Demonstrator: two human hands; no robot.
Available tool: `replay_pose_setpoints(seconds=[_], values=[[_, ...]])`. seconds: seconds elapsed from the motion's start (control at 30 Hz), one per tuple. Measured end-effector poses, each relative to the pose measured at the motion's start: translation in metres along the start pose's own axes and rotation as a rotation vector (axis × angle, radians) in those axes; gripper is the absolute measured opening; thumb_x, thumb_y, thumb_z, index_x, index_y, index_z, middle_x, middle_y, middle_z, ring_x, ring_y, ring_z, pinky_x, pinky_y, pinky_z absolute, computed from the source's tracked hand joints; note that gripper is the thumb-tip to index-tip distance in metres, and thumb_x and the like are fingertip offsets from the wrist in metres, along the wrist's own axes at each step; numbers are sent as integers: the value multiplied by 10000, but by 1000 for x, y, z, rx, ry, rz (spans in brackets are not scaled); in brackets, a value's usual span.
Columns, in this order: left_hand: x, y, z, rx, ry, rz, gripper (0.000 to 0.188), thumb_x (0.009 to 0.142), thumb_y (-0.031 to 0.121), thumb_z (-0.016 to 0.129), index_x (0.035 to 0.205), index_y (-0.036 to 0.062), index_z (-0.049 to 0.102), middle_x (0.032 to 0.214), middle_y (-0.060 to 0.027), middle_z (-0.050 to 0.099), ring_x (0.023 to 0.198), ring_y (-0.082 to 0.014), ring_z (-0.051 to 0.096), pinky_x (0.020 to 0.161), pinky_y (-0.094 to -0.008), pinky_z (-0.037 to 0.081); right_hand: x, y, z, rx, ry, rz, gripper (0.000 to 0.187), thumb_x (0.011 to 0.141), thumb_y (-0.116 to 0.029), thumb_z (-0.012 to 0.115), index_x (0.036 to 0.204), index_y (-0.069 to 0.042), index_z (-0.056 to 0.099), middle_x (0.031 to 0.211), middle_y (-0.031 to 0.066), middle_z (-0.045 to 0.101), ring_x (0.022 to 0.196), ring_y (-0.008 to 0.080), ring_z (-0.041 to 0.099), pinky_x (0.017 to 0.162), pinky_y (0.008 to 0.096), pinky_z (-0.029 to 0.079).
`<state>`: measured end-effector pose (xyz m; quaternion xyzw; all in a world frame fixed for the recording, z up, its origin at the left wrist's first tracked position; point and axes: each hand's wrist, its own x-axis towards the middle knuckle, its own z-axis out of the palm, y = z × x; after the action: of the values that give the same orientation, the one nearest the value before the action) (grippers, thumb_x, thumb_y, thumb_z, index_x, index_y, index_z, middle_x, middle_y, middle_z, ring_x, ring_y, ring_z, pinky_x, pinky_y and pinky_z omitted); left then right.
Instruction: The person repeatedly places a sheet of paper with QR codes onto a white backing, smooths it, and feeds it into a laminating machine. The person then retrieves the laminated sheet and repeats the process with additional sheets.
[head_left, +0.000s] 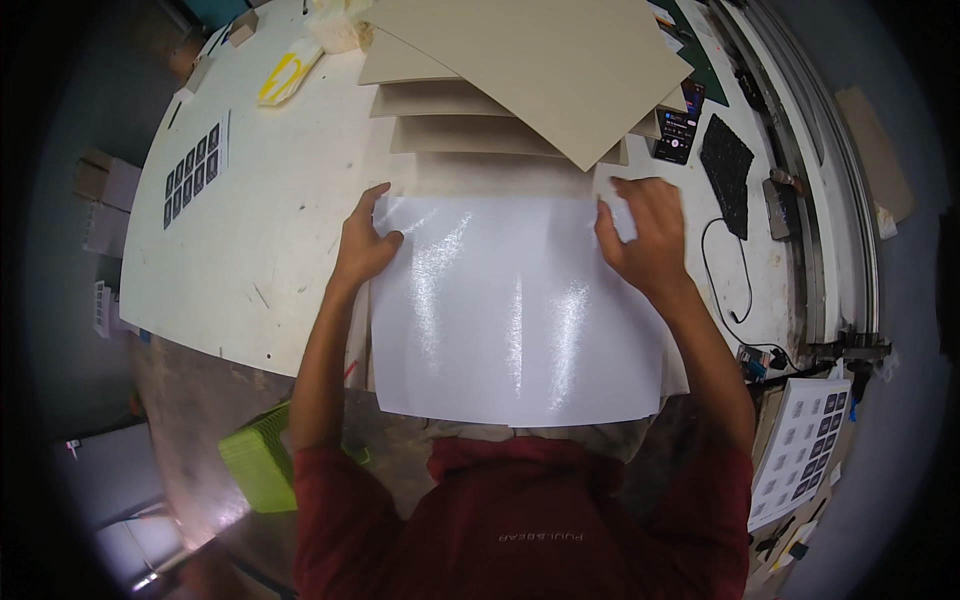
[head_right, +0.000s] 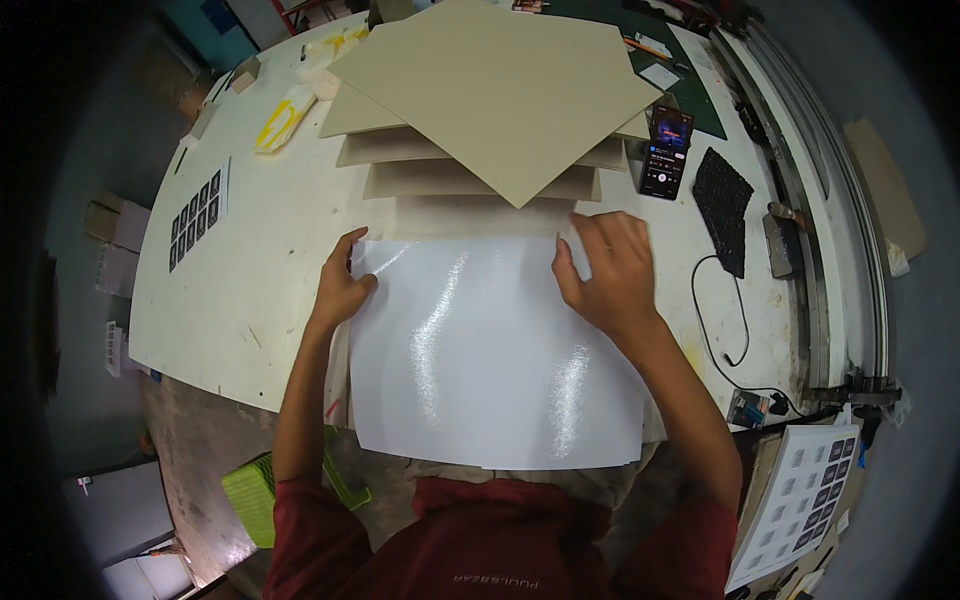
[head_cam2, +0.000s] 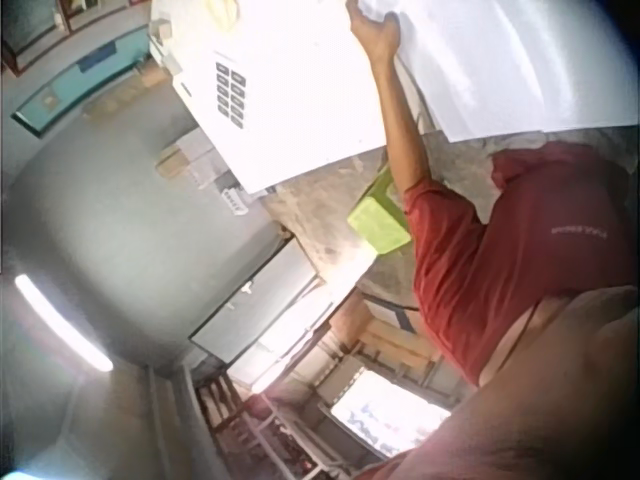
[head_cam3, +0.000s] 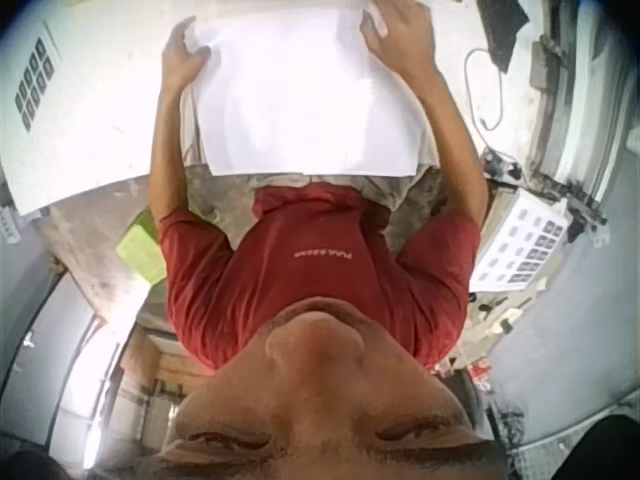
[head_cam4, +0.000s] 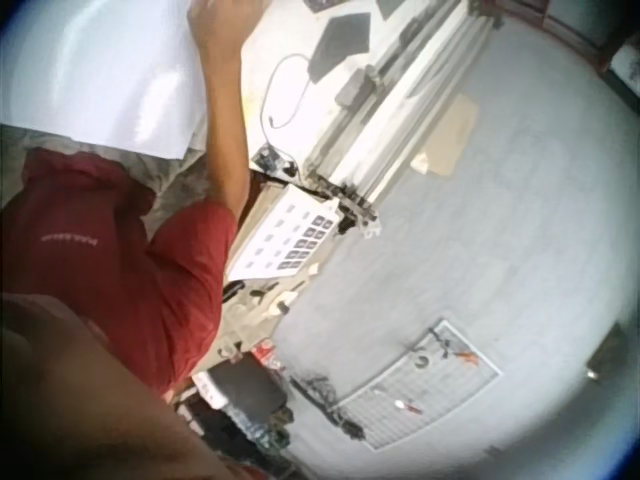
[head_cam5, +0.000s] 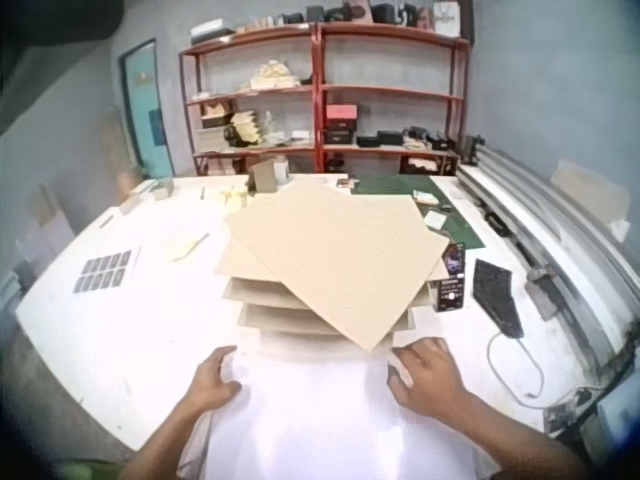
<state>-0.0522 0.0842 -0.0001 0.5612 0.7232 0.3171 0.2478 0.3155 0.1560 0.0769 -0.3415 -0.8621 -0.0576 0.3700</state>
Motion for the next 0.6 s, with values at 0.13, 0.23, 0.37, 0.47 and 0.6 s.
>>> replay_pose_setpoints(seconds=[0.13, 0.23, 0.37, 0.47, 0.6], values=[[1, -4, -1, 18, 2, 49, 728, 710, 5, 618, 1423, 38, 469, 1269, -246, 612, 1182, -364, 593, 1033, -393, 458, 40, -28, -45, -68, 228, -152, 419, 756, -113, 778, 1126, 34, 646, 1001, 163, 634, 925, 333, 613, 815, 424, 506], [1, -6, -6, 11, -13, 46, 718, 721, 15, 615, 1422, 38, 458, 1273, -296, 616, 1208, -417, 601, 1038, -414, 466, 79, -59, -47, -223, 151, -229, 436, 770, -91, 751, 1173, 30, 635, 1006, 168, 637, 922, 319, 635, 761, 404, 537], [2, 8, -10, 39, -38, 1, 705, 725, 35, 616, 1413, 30, 463, 1173, -310, 655, 1117, -421, 648, 987, -418, 495, 99, -71, -27, -501, -116, -170, 462, 779, 0, 662, 1239, -7, 622, 1042, 175, 662, 951, 311, 684, 736, 366, 580], [2, 3, -11, 81, 4, 66, 697, 721, 44, 620, 1402, 28, 473, 1121, -317, 667, 1050, -442, 663, 943, -429, 509, 104, -69, -43, -515, -87, -119, 561, 749, 85, 605, 1288, -70, 617, 1059, 151, 691, 896, 310, 714, 722, 358, 601], [1, -12, -7, 111, 60, 180, 691, 714, 44, 623, 1392, 28, 488, 1127, -319, 664, 1042, -459, 656, 943, -437, 509, 66, -8, -119, -521, 108, 55, 525, 808, 82, 618, 1314, -58, 624, 1126, 121, 706, 931, 238, 708, 793, 332, 585]])
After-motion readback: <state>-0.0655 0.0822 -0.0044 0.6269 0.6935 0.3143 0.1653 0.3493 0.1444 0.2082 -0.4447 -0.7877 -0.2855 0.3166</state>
